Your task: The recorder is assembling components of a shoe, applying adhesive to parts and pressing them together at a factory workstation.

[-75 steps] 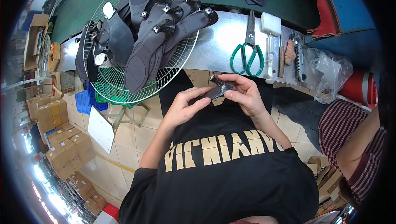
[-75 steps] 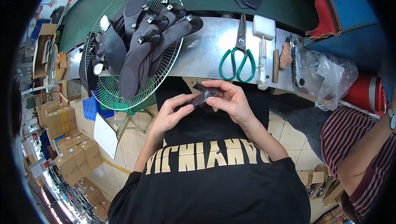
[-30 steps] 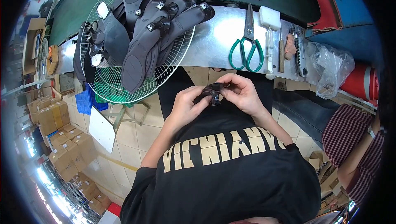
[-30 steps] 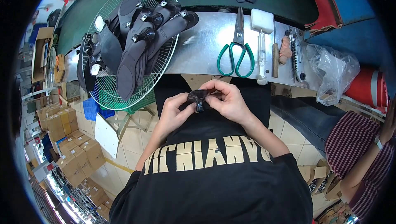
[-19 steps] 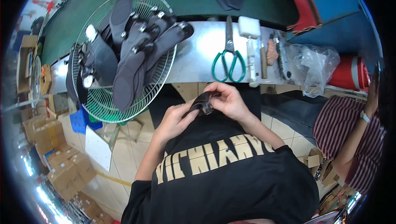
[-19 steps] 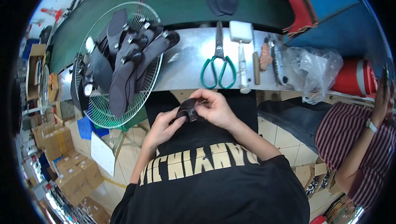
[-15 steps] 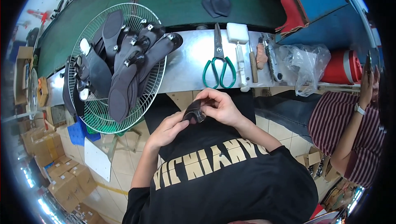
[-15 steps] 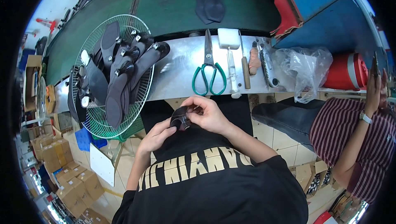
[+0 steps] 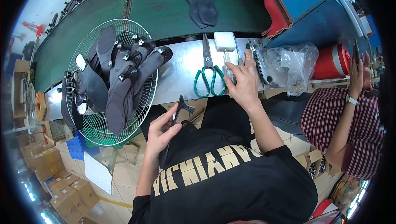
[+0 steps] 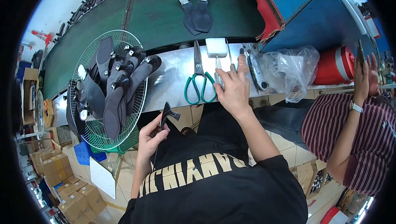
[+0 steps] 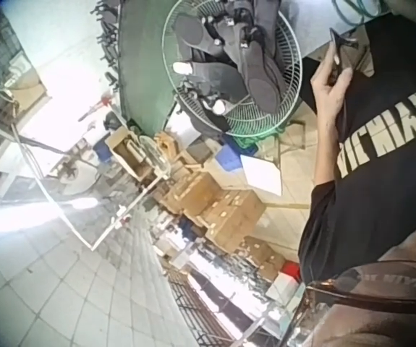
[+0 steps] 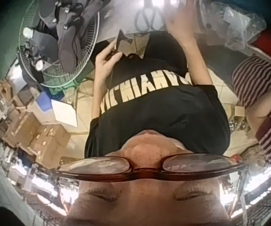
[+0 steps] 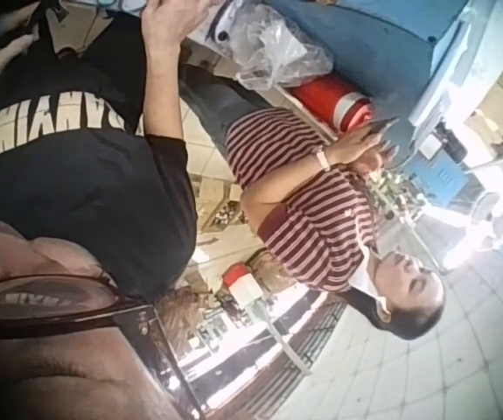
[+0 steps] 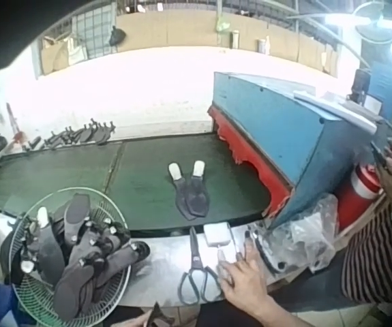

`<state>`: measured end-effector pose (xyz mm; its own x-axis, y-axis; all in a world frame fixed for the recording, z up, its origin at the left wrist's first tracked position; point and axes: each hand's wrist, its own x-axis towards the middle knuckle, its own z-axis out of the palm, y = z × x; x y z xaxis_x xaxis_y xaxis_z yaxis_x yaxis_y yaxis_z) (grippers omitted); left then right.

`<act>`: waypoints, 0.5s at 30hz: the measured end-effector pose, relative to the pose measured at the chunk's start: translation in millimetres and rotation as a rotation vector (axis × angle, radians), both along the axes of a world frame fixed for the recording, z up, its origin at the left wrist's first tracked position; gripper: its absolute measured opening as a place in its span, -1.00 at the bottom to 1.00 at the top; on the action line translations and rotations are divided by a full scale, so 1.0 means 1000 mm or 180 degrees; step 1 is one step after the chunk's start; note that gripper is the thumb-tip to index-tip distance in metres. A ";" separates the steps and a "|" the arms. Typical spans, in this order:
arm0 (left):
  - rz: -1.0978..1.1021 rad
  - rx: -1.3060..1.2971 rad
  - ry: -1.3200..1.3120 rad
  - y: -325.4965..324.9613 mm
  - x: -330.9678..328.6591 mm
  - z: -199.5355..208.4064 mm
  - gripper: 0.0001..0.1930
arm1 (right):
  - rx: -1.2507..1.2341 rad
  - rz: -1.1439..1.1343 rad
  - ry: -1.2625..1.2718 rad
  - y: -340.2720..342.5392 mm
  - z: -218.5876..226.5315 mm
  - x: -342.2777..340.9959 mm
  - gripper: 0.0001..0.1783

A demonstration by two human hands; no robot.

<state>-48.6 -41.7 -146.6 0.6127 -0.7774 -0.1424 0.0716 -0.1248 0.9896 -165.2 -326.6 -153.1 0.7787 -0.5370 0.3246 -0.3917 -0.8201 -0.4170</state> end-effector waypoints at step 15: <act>0.0154 -0.0765 0.0019 -0.004 0.009 0.013 -0.45 | 0.1690 0.1231 -0.0319 0.033 0.030 -0.028 -0.50</act>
